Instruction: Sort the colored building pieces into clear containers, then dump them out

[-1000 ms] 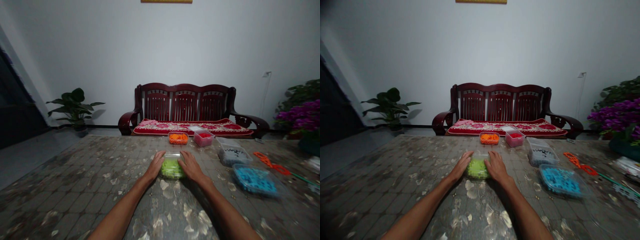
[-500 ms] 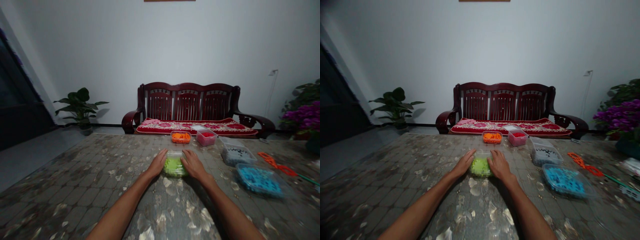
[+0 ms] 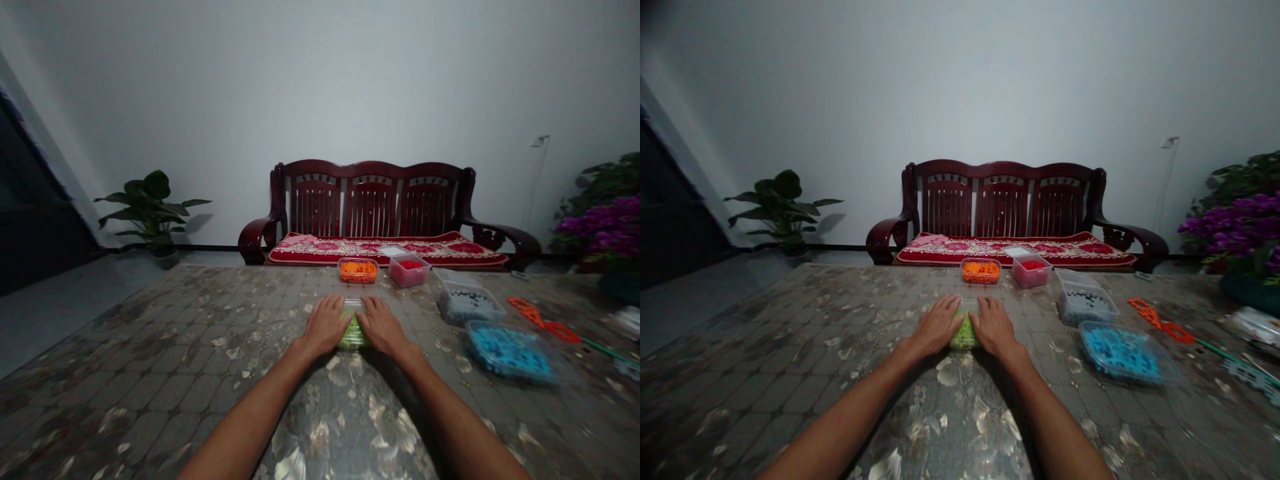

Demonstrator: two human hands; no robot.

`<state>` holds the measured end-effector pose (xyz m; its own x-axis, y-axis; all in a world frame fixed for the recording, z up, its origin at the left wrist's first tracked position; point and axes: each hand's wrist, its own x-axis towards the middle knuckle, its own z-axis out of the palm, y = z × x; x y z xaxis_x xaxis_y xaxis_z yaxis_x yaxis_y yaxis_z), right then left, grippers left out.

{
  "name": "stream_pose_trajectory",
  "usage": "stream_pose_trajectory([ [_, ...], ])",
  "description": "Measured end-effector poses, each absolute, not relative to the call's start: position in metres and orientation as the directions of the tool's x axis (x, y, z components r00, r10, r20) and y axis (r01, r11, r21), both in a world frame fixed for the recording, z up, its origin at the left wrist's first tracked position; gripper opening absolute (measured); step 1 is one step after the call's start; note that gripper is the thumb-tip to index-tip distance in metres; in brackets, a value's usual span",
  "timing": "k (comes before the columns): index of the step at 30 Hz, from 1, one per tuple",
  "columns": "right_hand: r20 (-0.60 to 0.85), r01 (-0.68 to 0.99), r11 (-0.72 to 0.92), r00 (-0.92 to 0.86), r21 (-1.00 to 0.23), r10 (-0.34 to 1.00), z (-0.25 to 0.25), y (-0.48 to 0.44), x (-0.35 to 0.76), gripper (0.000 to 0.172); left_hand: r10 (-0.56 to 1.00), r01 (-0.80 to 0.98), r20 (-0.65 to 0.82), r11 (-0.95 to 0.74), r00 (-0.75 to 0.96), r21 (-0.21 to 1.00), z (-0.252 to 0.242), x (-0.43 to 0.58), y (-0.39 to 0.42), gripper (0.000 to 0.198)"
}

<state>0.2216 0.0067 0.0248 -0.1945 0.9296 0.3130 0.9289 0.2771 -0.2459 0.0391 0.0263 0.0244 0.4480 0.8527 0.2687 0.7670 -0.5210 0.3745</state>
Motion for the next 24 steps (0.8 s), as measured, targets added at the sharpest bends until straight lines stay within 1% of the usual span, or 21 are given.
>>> stream_pose_trajectory([
  [3,0.282,0.941,0.239,-0.169,-0.238,0.944,0.024,0.003,0.219,0.051,0.847,0.771,0.273,-0.53,0.456,0.353,0.023,0.036,0.026,0.054],
  [8,0.304,0.945,0.189,-0.103,-0.266,0.947,0.021,-0.006,0.213,0.05,0.841,0.77,0.288,-0.537,0.458,0.343,0.016,0.031,0.024,0.051],
  [12,0.307,0.935,0.175,-0.076,-0.309,0.949,0.021,-0.01,0.21,0.052,0.84,0.76,0.297,-0.539,0.453,0.365,0.011,0.03,0.024,0.052],
  [16,0.303,0.912,0.183,-0.069,-0.366,0.951,0.015,-0.004,0.213,0.052,0.838,0.73,0.305,-0.545,0.453,0.412,0.009,0.028,0.027,0.053],
  [18,0.299,0.871,0.205,-0.07,-0.447,0.952,0.01,0.003,0.219,0.052,0.833,0.706,0.307,-0.553,0.46,0.442,0.008,0.026,0.03,0.052],
  [21,0.305,0.735,0.238,-0.044,-0.635,0.951,0.001,0.014,0.231,0.053,0.839,0.68,0.308,-0.543,0.448,0.492,0.005,0.021,0.036,0.049],
  [24,0.322,0.575,0.218,0.083,-0.788,0.943,-0.01,0.019,0.243,0.062,0.882,0.694,0.305,-0.472,0.36,0.544,-0.002,0.015,0.042,0.051],
])
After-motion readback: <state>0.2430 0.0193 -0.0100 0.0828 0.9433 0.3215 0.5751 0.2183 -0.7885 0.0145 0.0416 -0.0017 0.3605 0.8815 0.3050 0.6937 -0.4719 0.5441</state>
